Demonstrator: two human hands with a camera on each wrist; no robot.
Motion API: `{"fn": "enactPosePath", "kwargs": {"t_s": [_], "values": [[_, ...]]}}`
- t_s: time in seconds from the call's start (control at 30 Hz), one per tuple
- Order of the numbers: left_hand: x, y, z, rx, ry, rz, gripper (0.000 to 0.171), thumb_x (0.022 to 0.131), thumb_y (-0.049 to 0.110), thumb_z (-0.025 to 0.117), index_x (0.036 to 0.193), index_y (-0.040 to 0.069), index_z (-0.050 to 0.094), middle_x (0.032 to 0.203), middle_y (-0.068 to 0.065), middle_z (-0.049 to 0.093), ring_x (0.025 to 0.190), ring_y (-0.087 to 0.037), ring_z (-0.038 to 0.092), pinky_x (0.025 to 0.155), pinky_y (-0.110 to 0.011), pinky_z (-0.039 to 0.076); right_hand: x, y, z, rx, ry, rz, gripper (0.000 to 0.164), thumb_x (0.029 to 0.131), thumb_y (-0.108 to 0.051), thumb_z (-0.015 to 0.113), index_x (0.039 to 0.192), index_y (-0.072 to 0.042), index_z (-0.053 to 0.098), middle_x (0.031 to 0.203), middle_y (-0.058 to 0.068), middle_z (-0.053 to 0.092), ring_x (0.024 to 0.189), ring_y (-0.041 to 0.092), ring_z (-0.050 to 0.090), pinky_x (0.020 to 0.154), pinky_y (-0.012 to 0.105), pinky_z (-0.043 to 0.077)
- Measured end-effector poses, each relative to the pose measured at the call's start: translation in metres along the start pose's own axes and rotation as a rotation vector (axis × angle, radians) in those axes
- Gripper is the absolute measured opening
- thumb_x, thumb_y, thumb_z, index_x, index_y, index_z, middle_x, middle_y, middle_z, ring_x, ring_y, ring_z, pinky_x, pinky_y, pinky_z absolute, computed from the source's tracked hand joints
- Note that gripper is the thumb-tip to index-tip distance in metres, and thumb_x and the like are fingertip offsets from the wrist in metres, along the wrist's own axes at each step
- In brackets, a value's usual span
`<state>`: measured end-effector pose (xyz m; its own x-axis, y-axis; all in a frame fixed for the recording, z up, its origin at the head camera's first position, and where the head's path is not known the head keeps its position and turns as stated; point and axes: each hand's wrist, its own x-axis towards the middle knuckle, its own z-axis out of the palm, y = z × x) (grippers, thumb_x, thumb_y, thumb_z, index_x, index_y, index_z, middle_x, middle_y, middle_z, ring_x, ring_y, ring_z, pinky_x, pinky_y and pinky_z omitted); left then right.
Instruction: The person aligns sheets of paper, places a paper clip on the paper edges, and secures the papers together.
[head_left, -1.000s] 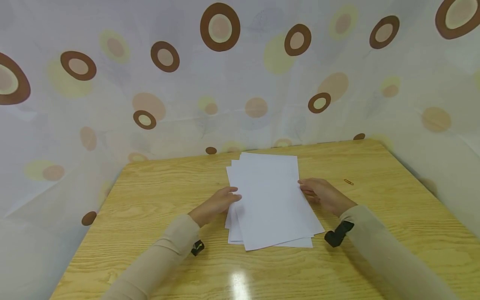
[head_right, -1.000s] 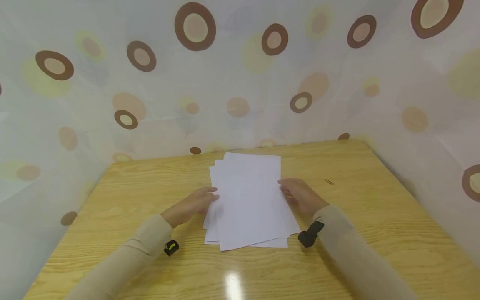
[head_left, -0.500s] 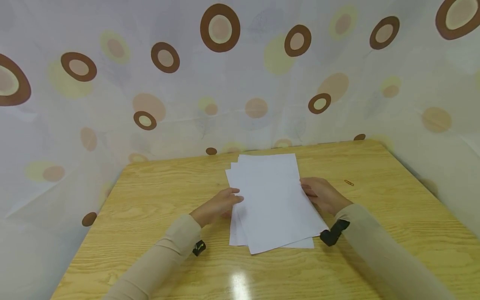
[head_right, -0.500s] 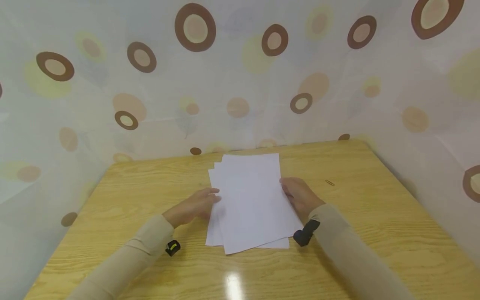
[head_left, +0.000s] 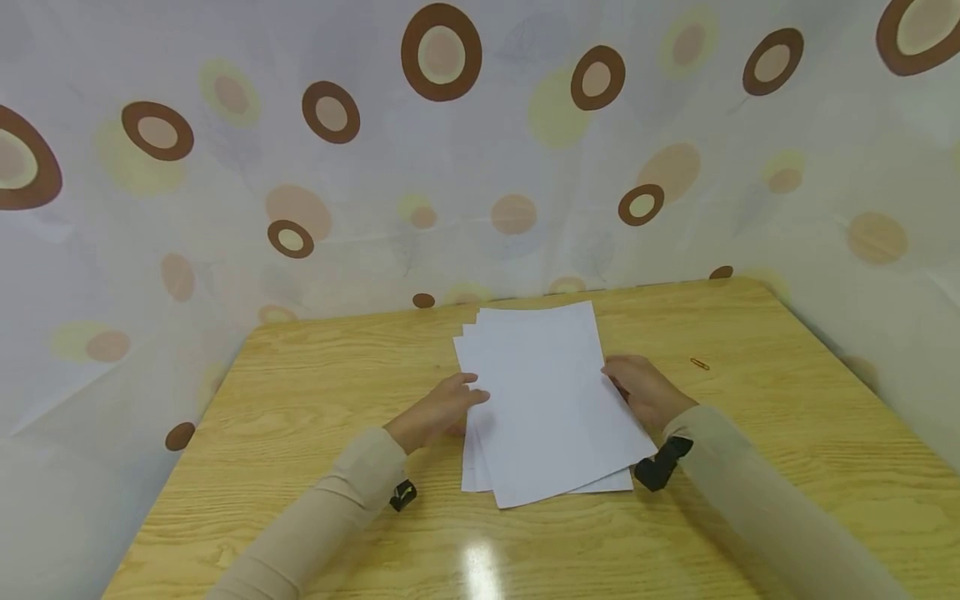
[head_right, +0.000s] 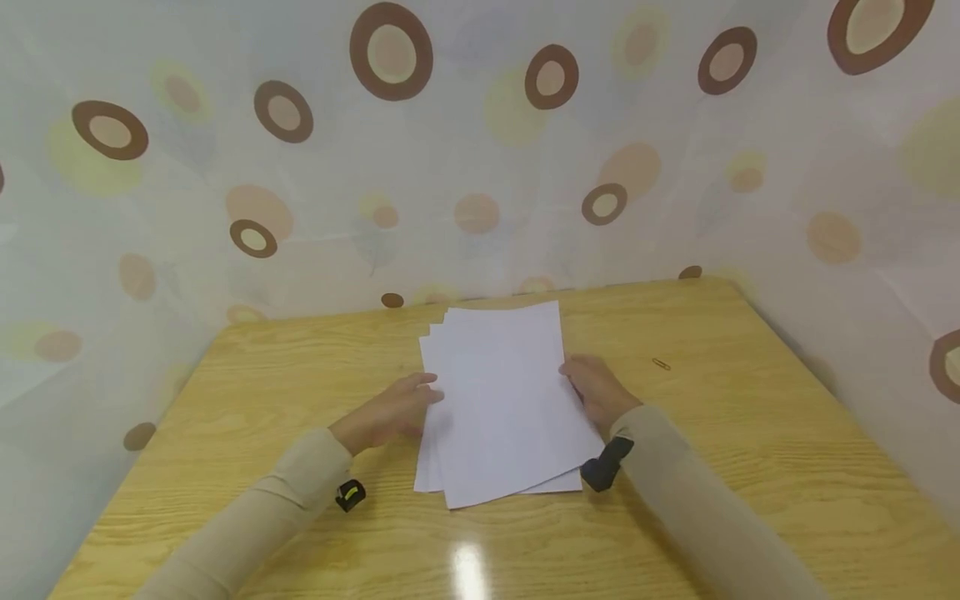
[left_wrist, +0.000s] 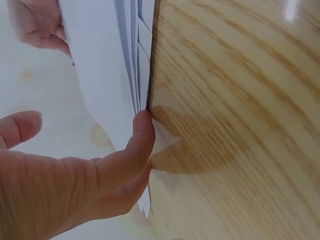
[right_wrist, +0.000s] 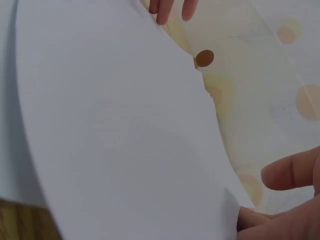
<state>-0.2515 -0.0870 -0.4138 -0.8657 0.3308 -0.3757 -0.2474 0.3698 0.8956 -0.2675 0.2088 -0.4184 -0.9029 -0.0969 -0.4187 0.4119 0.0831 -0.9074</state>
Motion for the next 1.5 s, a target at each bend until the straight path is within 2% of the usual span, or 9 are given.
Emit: {"fn": "enactPosePath", "kwargs": {"t_s": [0.17,0.3,0.4,0.57,0.83,1.03,1.27,1.4,1.5], "values": [[-0.001,0.003,0.001,-0.009,-0.006,-0.002,0.062,0.099,0.024,0.05,0.149,0.0,0.022,0.151,-0.022,0.028,0.138,-0.041,0.03,0.1,-0.057,0.041,0.007,0.005,0.0,-0.058,0.018,0.05,0.061,0.096,-0.004,0.035,0.148,0.01,0.006,0.157,0.025,-0.002,0.146,0.036,-0.001,0.118,0.047,0.004],[-0.001,0.005,0.002,-0.012,0.005,-0.008,0.061,0.099,0.024,0.05,0.149,0.0,0.024,0.151,-0.022,0.03,0.137,-0.04,0.03,0.1,-0.056,0.042,0.007,0.008,-0.001,-0.136,-0.024,0.018,0.056,0.097,-0.006,0.033,0.149,0.008,0.016,0.153,0.027,0.018,0.137,0.038,0.025,0.114,0.05,0.022],[-0.002,0.007,0.002,-0.01,0.015,-0.012,0.061,0.099,0.024,0.05,0.148,0.001,0.024,0.15,-0.022,0.031,0.137,-0.04,0.031,0.1,-0.056,0.041,0.005,0.01,-0.001,-0.169,-0.051,-0.017,0.055,0.098,-0.006,0.033,0.149,0.006,0.018,0.15,0.026,0.026,0.128,0.035,0.034,0.108,0.051,0.028],[-0.003,0.009,0.003,-0.003,0.022,-0.015,0.061,0.099,0.023,0.051,0.148,0.0,0.024,0.149,-0.023,0.032,0.137,-0.04,0.031,0.099,-0.057,0.041,0.001,0.012,0.002,-0.177,-0.027,-0.027,0.056,0.1,-0.006,0.034,0.15,0.005,0.011,0.153,0.028,0.019,0.134,0.039,0.028,0.113,0.055,0.021],[-0.002,0.003,0.002,-0.024,0.029,-0.018,0.069,0.097,0.023,0.052,0.151,0.002,0.015,0.155,-0.026,0.018,0.14,-0.042,0.024,0.1,-0.056,0.041,-0.001,0.013,0.005,-0.203,0.009,-0.079,0.054,0.101,-0.005,0.035,0.151,0.002,0.015,0.153,0.028,0.022,0.135,0.04,0.031,0.113,0.054,0.023],[-0.001,0.0,0.001,-0.018,0.04,-0.024,0.073,0.096,0.023,0.053,0.152,0.005,0.009,0.155,-0.028,0.012,0.141,-0.043,0.022,0.097,-0.055,0.045,-0.003,0.011,0.006,-0.165,0.021,-0.114,0.054,0.102,-0.003,0.034,0.151,0.003,0.013,0.152,0.028,0.024,0.136,0.04,0.032,0.113,0.051,0.026],[0.0,-0.003,-0.001,-0.004,0.081,0.026,0.074,0.097,0.022,0.05,0.152,0.002,0.004,0.156,-0.027,0.007,0.143,-0.041,0.015,0.111,-0.057,0.026,-0.004,0.01,0.007,-0.094,0.004,-0.129,0.055,0.102,-0.003,0.035,0.151,0.004,0.01,0.152,0.028,0.024,0.137,0.039,0.031,0.113,0.049,0.027],[0.0,-0.004,-0.004,-0.071,0.091,0.069,0.071,0.099,0.02,0.048,0.151,0.002,0.003,0.158,-0.022,0.004,0.145,-0.039,0.009,0.114,-0.055,0.017,-0.005,0.01,0.008,-0.09,0.008,-0.138,0.053,0.102,-0.003,0.036,0.151,0.003,0.015,0.149,0.028,0.031,0.131,0.036,0.04,0.108,0.046,0.035],[0.0,-0.003,-0.005,-0.114,0.109,0.067,0.071,0.099,0.02,0.048,0.151,0.003,0.002,0.158,-0.022,0.006,0.145,-0.039,0.012,0.115,-0.054,0.018,-0.006,0.01,0.008,-0.091,0.017,-0.143,0.052,0.102,-0.004,0.037,0.15,0.002,0.019,0.147,0.027,0.035,0.125,0.033,0.046,0.102,0.041,0.04]]}}
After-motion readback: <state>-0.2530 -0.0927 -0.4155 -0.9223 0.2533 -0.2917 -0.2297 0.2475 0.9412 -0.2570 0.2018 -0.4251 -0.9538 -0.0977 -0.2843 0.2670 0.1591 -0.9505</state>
